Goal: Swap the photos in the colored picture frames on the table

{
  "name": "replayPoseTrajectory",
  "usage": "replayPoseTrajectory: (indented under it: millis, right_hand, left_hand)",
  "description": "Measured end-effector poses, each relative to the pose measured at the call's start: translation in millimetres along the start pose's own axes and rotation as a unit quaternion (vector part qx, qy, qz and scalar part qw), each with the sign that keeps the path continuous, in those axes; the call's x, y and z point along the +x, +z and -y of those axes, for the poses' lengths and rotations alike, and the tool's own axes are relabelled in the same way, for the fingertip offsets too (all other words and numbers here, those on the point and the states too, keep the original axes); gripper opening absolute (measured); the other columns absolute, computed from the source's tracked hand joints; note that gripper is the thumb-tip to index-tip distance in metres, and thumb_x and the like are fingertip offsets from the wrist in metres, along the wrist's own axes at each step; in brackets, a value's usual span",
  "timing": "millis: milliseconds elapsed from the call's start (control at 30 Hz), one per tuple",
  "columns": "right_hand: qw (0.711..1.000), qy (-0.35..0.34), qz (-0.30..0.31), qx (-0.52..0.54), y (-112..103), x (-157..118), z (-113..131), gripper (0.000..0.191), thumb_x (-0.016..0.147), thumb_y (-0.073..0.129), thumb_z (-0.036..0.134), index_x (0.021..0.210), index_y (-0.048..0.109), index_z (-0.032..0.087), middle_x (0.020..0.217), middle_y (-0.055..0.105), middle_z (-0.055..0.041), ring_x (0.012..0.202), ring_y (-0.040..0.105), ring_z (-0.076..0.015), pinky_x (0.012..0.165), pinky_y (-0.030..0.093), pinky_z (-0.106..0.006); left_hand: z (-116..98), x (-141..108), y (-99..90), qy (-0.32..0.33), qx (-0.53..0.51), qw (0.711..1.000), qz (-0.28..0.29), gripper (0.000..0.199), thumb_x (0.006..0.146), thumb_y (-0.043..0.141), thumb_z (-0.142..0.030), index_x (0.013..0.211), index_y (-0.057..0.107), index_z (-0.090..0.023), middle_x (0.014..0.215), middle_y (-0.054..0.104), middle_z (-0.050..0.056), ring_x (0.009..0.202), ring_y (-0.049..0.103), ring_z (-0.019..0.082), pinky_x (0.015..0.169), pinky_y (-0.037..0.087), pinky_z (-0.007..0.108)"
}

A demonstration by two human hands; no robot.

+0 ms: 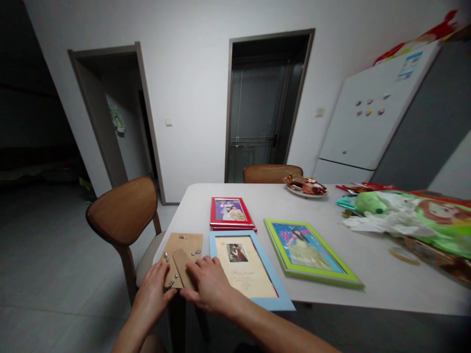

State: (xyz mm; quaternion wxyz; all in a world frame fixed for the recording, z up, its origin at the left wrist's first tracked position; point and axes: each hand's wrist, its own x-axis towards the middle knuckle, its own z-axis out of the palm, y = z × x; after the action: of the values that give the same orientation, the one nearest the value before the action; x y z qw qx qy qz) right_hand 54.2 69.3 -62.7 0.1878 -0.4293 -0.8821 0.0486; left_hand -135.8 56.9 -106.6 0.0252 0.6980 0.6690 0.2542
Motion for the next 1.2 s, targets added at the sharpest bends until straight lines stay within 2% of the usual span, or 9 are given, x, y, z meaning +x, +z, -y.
replayPoseTrajectory:
  millis: [67,167,333,433,533,667,833,1100,1200]
  right_hand:
    - [1.000,0.016,-0.004,0.005,6.1,4.6,9.3,0.041,0.064,0.055,0.045,0.096,0.053,0.019,0.092,0.052,-0.0082,0.088,0.043,-0.0234,0.077,0.030,-0.038]
    - [0.998,0.029,-0.030,0.056,3.9,6.9,9.9,0.036,0.065,0.055,0.027,0.100,0.052,0.021,0.094,0.050,-0.0071,0.088,0.043,-0.0209,0.073,0.033,-0.033]
    - [0.987,0.020,-0.086,0.135,-25.2,-14.2,-13.1,0.033,0.066,0.051,0.017,0.098,0.055,0.022,0.095,0.050,-0.0055,0.089,0.044,-0.0185,0.077,0.035,-0.032]
    - [0.984,0.017,-0.094,0.154,-45.6,-40.1,-37.6,0.034,0.064,0.049,0.013,0.096,0.057,0.021,0.098,0.051,-0.0061,0.092,0.046,-0.0184,0.082,0.036,-0.033]
    - [0.985,0.031,-0.080,0.149,-60.8,-68.0,-64.0,0.034,0.063,0.048,0.013,0.095,0.059,0.020,0.101,0.052,-0.0076,0.094,0.047,-0.0191,0.083,0.038,-0.034]
    - [0.990,0.055,-0.061,0.115,-66.4,-93.4,-90.0,0.034,0.064,0.049,0.016,0.096,0.060,0.019,0.102,0.053,-0.0090,0.096,0.048,-0.0206,0.085,0.038,-0.036]
    - [0.993,0.069,-0.061,0.077,-55.8,-98.6,-101.5,0.037,0.063,0.049,0.016,0.098,0.060,0.018,0.102,0.053,-0.0102,0.096,0.048,-0.0209,0.086,0.037,-0.037]
    - [0.994,0.077,-0.051,0.064,-58.6,-99.4,-97.7,0.034,0.065,0.048,0.017,0.096,0.061,0.018,0.097,0.054,-0.0087,0.091,0.048,-0.0198,0.082,0.037,-0.034]
    - [0.995,0.086,-0.050,0.033,-54.6,-98.0,-95.1,0.037,0.062,0.048,0.014,0.095,0.061,0.020,0.094,0.054,-0.0080,0.088,0.047,-0.0204,0.079,0.037,-0.034]
  left_hand:
    - [4.1,2.4,0.6,0.005,-0.015,1.000,-0.020,0.046,0.055,0.059,-0.017,0.101,0.051,-0.015,0.112,0.054,0.010,0.107,0.048,0.026,0.092,0.037,0.039]
    - [-1.6,3.5,-4.6,0.015,-0.044,0.997,-0.056,0.043,0.055,0.062,-0.020,0.097,0.053,-0.017,0.104,0.059,0.008,0.099,0.053,0.024,0.087,0.042,0.037]
    - [-40.8,0.7,-19.6,0.060,-0.095,0.989,-0.092,0.038,0.057,0.065,-0.021,0.094,0.056,-0.017,0.104,0.059,0.009,0.100,0.053,0.024,0.088,0.042,0.039]
    - [-75.7,-3.6,-19.3,0.093,-0.128,0.986,-0.056,0.039,0.057,0.067,-0.015,0.094,0.056,-0.017,0.105,0.059,0.009,0.100,0.052,0.023,0.088,0.042,0.038]
    - [-107.6,-7.6,-9.1,0.123,-0.148,0.981,0.002,0.038,0.058,0.067,-0.015,0.094,0.056,-0.017,0.107,0.058,0.009,0.101,0.051,0.022,0.088,0.042,0.038]
    - [-134.0,-7.8,7.4,0.153,-0.149,0.975,0.068,0.033,0.059,0.068,-0.014,0.089,0.057,-0.016,0.109,0.056,0.010,0.104,0.049,0.023,0.090,0.040,0.037]
    - [-141.2,-4.7,15.2,0.149,-0.132,0.975,0.099,0.026,0.062,0.066,-0.015,0.086,0.057,-0.015,0.110,0.055,0.011,0.106,0.047,0.022,0.092,0.037,0.035]
    - [-140.8,-5.8,12.5,0.158,-0.118,0.974,0.112,0.014,0.068,0.060,-0.019,0.080,0.056,-0.019,0.099,0.060,0.005,0.096,0.053,0.020,0.085,0.041,0.033]
    - [-139.0,-3.9,10.7,0.158,-0.105,0.976,0.109,0.009,0.071,0.052,-0.015,0.078,0.056,-0.020,0.093,0.061,0.004,0.095,0.053,0.020,0.085,0.040,0.032]
